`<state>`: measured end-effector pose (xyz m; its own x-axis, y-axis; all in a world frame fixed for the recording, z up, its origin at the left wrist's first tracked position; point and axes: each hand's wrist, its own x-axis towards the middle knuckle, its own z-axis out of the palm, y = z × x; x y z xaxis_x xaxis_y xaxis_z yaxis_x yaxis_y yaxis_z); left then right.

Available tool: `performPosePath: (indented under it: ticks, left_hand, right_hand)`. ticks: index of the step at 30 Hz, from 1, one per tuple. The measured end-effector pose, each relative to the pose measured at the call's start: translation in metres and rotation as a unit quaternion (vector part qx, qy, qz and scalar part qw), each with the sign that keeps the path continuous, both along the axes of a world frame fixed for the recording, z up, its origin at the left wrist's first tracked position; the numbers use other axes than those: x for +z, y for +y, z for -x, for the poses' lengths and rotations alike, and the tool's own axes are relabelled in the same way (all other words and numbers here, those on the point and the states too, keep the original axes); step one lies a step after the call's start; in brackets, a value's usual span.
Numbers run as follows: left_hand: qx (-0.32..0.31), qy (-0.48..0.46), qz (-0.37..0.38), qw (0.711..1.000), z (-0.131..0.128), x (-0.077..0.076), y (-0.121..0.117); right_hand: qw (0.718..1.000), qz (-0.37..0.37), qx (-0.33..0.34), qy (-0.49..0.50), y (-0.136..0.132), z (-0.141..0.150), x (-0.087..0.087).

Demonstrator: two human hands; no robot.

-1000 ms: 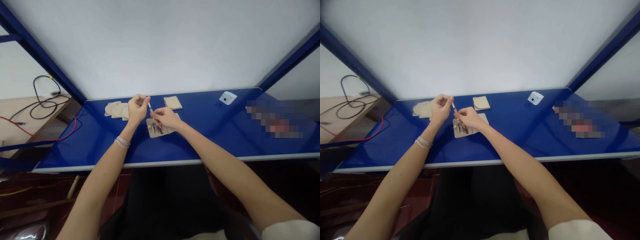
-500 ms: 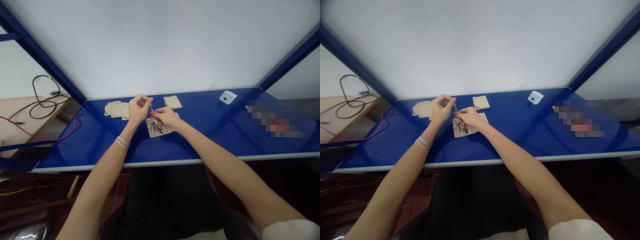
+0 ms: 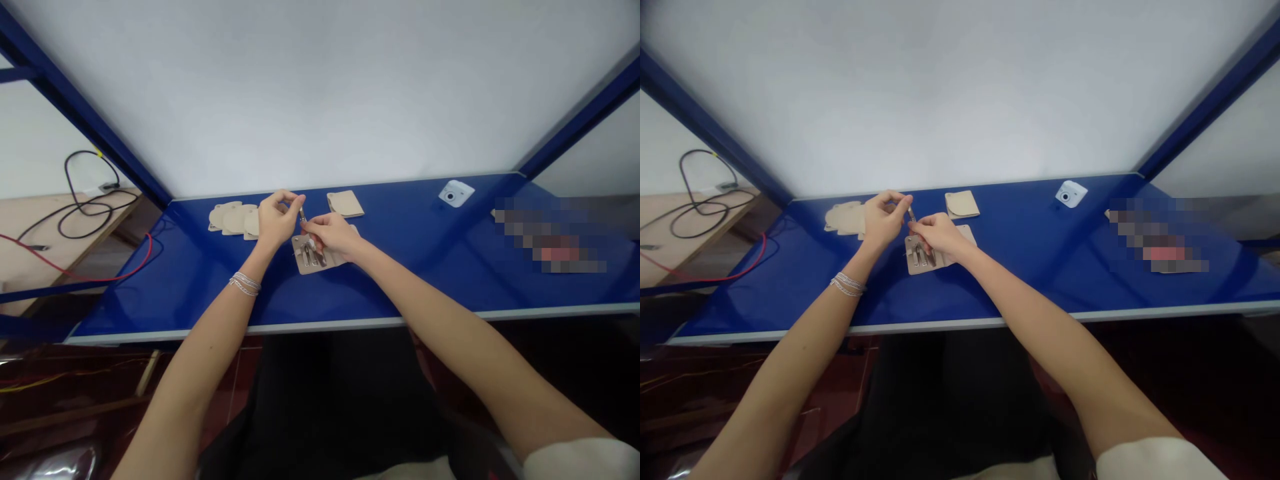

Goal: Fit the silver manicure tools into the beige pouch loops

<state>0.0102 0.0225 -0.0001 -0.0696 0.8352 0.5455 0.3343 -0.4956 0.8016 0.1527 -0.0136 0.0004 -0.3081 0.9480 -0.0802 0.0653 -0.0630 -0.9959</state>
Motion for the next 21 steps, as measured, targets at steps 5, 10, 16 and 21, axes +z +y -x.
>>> performPosePath:
  ticks: [5,10,16,21]
  left_hand:
    - [-0.005,0.0,0.016,1.0,-0.0002,-0.0013,0.0023]
    - [-0.01,-0.001,0.022,1.0,-0.0005,-0.0005,0.0018]
    - [0.007,0.005,0.018,1.0,-0.0008,-0.0011,0.0014]
    - [0.018,0.005,0.011,1.0,-0.0007,-0.0026,0.0031]
  right_hand:
    - [1.0,-0.003,0.001,-0.007,-0.0008,-0.0004,-0.0002]
    - [1.0,-0.01,0.007,-0.004,-0.0007,-0.001,-0.0026]
    - [1.0,-0.009,0.007,-0.008,-0.0005,-0.0013,-0.0027]
    - [1.0,-0.009,0.006,-0.011,-0.0015,-0.0007,-0.0003]
